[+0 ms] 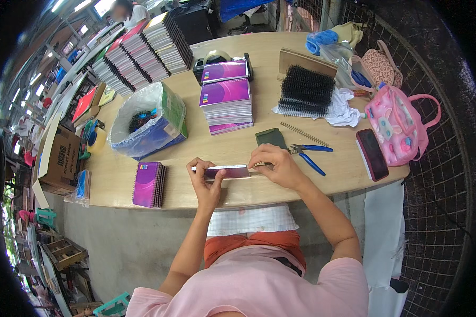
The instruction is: The person binds notebooks by threading a spiral coil through the pre-punched holes of a notebook cover and paper stack, then uses a pair of pliers to cut and crimp the end of the coil.
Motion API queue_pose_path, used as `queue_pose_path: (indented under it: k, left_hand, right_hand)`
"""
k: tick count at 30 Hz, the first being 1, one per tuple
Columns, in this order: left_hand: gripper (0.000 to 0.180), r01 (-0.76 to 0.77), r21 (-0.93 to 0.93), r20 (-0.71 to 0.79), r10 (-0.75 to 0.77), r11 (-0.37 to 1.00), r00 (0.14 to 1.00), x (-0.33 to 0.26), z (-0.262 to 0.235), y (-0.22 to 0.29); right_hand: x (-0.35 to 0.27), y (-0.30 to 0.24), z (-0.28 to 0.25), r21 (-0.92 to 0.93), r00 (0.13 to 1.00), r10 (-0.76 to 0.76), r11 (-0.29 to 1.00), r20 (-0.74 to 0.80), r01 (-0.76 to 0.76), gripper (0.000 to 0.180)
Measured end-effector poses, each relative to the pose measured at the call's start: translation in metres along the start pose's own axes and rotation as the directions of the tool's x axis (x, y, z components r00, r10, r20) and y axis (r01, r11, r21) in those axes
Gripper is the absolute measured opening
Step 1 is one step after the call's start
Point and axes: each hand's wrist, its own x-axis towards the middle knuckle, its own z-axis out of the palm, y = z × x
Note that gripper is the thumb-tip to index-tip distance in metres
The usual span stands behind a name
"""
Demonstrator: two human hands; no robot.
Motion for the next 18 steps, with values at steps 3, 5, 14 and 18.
queue_pose_path:
  k: [3,5,14,18]
  left_hand:
    - [0.032,-0.029,0.03,-0.007,0.029,0.999,1.0,0.0004,0.0012,0.0017]
    - [0.031,0.002,-0.014,-0.024,-0.002,1.0,1.0,-0.0018,0.0019,0.0031]
    - [0.029,-0.003,0.007,-0.038,0.003,1.0,0.999,-0.0014,0.0019,0.0028]
    - [0.029,0.008,-0.011,-0.038,-0.008,1.0,0.999,-0.0004,0.0017,0.005]
  right_hand:
    - [-0.0005,0.0018,0.0019,-0.017,0.997,-0.015,1.0,-0.077,0.013,0.018]
    - [0.0022,0.0005,0.0022,-0.063,0.994,-0.049,0.997,-0.095,0.043,0.017]
    - [0.0021,0.0037,0.004,-0.034,0.99,-0.134,0.991,-0.049,0.133,0.017]
    - [0.0016,-0.0026,0.0091,-0.058,1.0,-0.017,0.998,0.024,0.018,0.014]
